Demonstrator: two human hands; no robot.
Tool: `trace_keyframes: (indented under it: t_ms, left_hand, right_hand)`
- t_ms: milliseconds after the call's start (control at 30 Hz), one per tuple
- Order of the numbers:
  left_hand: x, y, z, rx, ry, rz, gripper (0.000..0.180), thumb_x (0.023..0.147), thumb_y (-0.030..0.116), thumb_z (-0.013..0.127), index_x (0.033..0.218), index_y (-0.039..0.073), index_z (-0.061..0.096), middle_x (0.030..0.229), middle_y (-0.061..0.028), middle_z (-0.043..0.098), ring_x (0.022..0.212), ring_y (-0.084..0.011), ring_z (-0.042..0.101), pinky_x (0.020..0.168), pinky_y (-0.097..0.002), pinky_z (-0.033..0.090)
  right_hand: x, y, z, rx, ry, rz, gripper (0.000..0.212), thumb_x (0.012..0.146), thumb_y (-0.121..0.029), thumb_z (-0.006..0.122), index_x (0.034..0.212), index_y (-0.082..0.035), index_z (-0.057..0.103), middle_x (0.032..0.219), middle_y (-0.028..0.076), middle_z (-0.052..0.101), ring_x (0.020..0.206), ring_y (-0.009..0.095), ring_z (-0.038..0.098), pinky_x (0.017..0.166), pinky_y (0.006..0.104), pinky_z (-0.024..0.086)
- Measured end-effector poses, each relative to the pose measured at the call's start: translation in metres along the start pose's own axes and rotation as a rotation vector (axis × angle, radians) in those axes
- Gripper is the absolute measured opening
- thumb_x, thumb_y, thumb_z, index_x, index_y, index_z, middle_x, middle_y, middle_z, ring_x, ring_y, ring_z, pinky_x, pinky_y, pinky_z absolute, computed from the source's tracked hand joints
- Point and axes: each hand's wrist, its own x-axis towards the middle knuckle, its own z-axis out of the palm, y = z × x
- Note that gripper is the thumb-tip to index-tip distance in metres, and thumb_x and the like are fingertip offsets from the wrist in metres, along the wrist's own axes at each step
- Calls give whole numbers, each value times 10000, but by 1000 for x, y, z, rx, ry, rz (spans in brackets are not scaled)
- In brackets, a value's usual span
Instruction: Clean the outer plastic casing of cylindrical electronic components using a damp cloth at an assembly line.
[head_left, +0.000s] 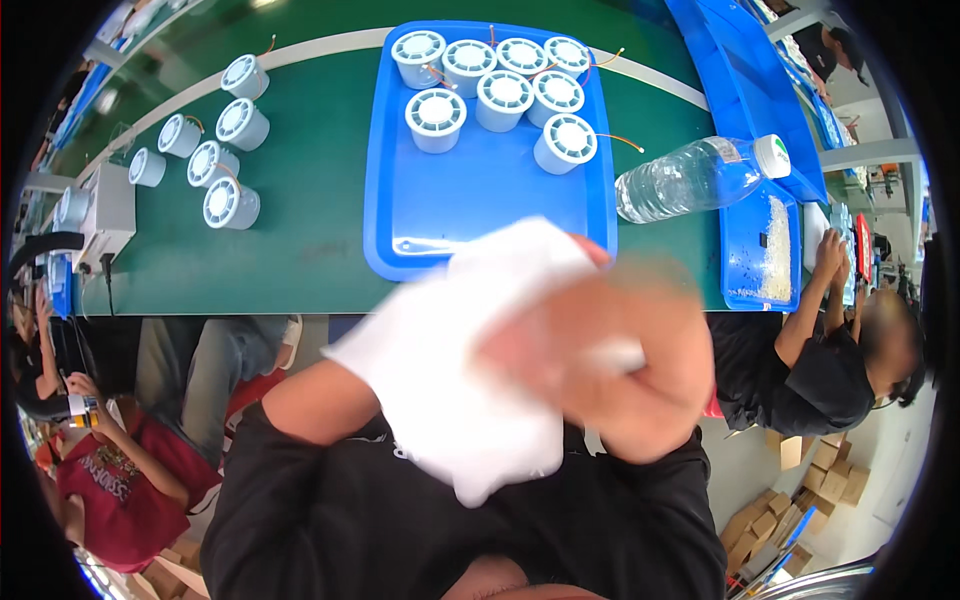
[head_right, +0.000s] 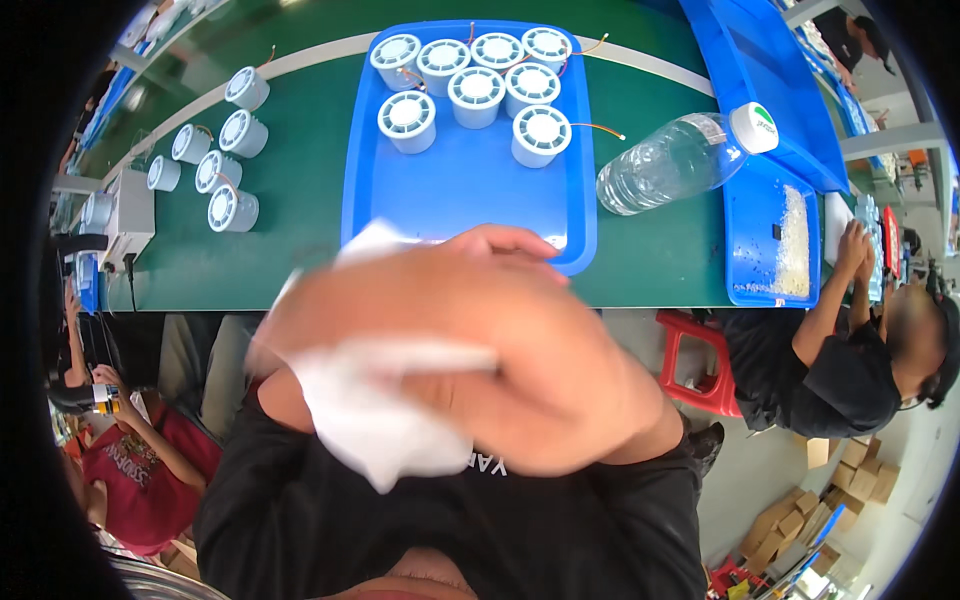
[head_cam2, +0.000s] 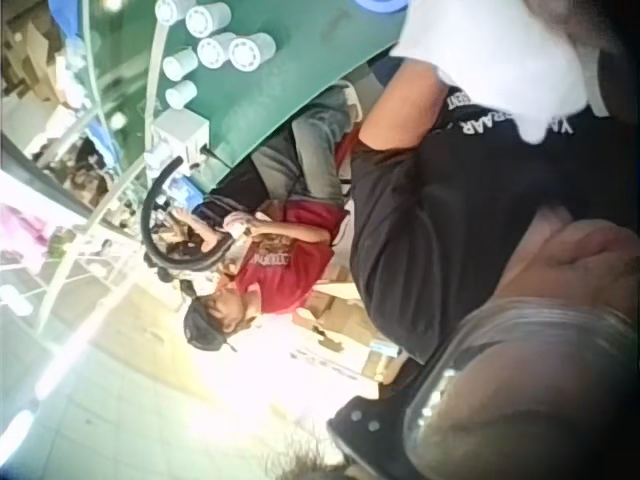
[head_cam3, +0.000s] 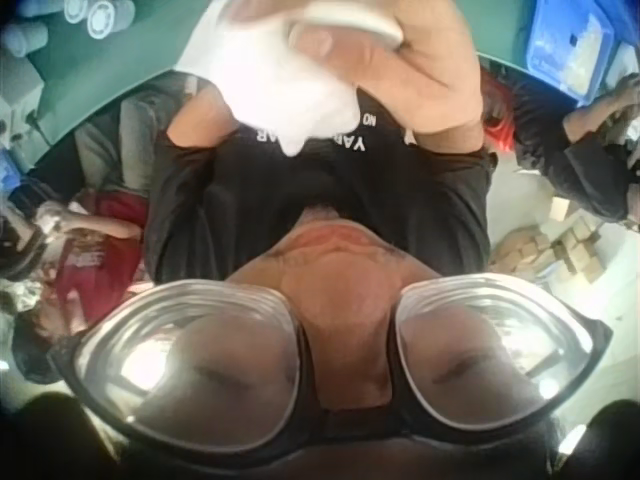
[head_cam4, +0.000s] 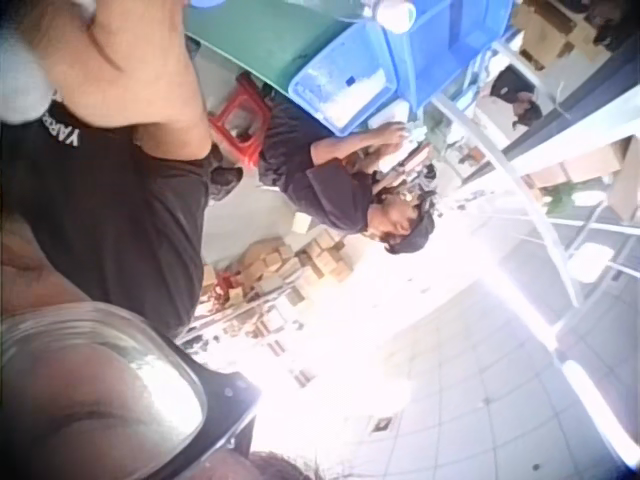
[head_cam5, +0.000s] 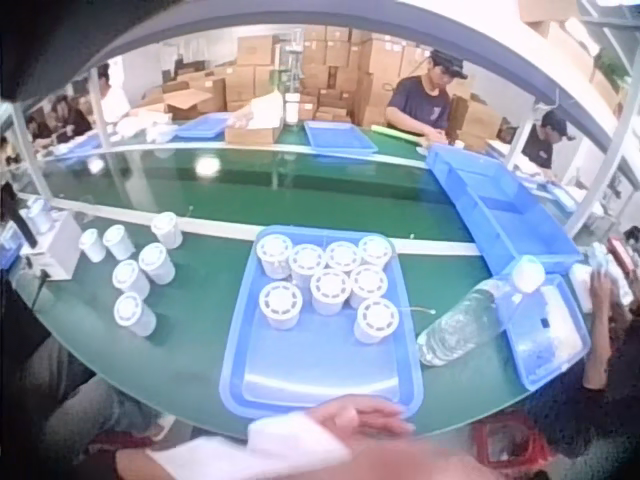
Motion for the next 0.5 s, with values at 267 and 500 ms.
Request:
trace_keyframes:
  t_ms: [267, 500]
  left_hand:
    - [-33, -49, -16, -670, 77, -141, 751, 930, 492, 580, 1522, 129, 295, 1470, -79, 449, 1333, -288, 473, 1094, -446, 397]
    - [-20, -44, -15, -1668, 13, -325, 1024, 867, 830, 257, 1525, 45, 260, 1518, -175, 384, 1379, -389, 400, 1126, -547, 317]
  right_hand:
    - [-33, 52, 19, -83, 371, 307, 405, 925, 1, 613, 1319, -30, 523, 1270, 100, 552, 1169, 191, 537, 980, 295, 428]
    - [-50, 48, 14, -124, 550, 414, 528, 892, 0, 653, 1381, -35, 457, 1199, 128, 603, 945, 174, 642, 792, 266, 506]
